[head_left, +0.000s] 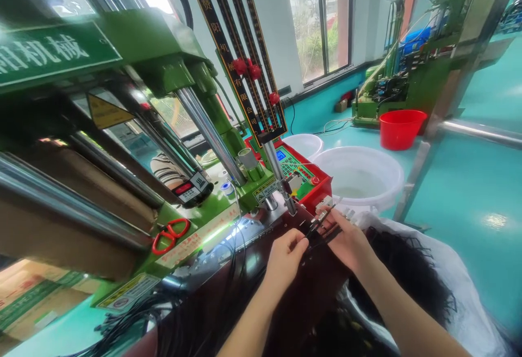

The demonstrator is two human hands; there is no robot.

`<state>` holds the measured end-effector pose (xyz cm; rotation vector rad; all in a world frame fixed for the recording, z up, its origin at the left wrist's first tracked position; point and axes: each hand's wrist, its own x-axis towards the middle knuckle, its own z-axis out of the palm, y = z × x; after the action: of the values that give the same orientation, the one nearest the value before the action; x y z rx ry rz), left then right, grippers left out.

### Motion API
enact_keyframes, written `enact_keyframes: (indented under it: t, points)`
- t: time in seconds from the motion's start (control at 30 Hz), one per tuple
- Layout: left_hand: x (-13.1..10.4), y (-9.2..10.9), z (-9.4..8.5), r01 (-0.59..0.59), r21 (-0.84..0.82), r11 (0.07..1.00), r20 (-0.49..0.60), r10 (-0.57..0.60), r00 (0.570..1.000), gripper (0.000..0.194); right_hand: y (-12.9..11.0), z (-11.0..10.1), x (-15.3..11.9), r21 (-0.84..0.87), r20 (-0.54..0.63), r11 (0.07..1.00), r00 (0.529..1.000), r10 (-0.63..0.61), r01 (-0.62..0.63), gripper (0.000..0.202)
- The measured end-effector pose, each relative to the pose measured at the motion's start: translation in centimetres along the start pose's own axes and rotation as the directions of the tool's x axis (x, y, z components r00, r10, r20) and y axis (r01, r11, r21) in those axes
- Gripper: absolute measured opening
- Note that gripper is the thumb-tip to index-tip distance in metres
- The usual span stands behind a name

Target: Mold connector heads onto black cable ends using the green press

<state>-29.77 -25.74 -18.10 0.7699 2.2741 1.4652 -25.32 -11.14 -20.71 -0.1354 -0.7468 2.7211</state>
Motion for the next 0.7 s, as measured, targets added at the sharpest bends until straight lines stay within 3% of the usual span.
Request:
enact_keyframes:
  t: [0.17, 0.3, 0.47, 0.57, 0.63, 0.7]
  points:
    - [1.2, 0.3, 0.1, 0.034, 0.0, 0.999, -0.087, -0.034, 0.996, 0.019, 0.1, -1.0, -0.1, -0.115, 0.002, 0.993, 1.0, -0.02, 0.02, 0.015]
    - [1.7, 2.0, 0.5, -0.057, 0.145, 0.988, -0.134, 0.076, 0.988, 0.019, 0.3, -0.9, 0.2, -0.111, 0.036, 0.993, 0.999, -0.03, 0.034, 0.014]
    - [1.9, 3.7, 1.7, -0.157, 0.236, 0.959, -0.071, 0.178, 0.981, 0.015, -0.3, 0.0, 0.1, -0.126, 0.065, 0.991, 0.997, -0.03, 0.038, 0.012]
    - [2.1, 3.4, 2.2, -0.073, 0.051, 0.996, 0.166, 0.064, 0.984, 0.017, -1.0, 0.0, -0.3, -0.158, 0.15, 0.986, 0.986, 0.077, -0.053, 0.021]
    - [2.4, 2.9, 2.5, 0.041, -0.074, 0.996, 0.397, -0.008, 0.918, 0.026, -1.3, -0.3, -0.6, -0.184, 0.238, 0.975, 0.957, 0.165, -0.123, 0.028]
    - [2.8, 2.5, 2.6, 0.093, -0.111, 0.989, 0.502, -0.025, 0.865, 0.027, -1.6, -0.8, -0.9, -0.183, 0.275, 0.976, 0.947, 0.169, -0.121, 0.03]
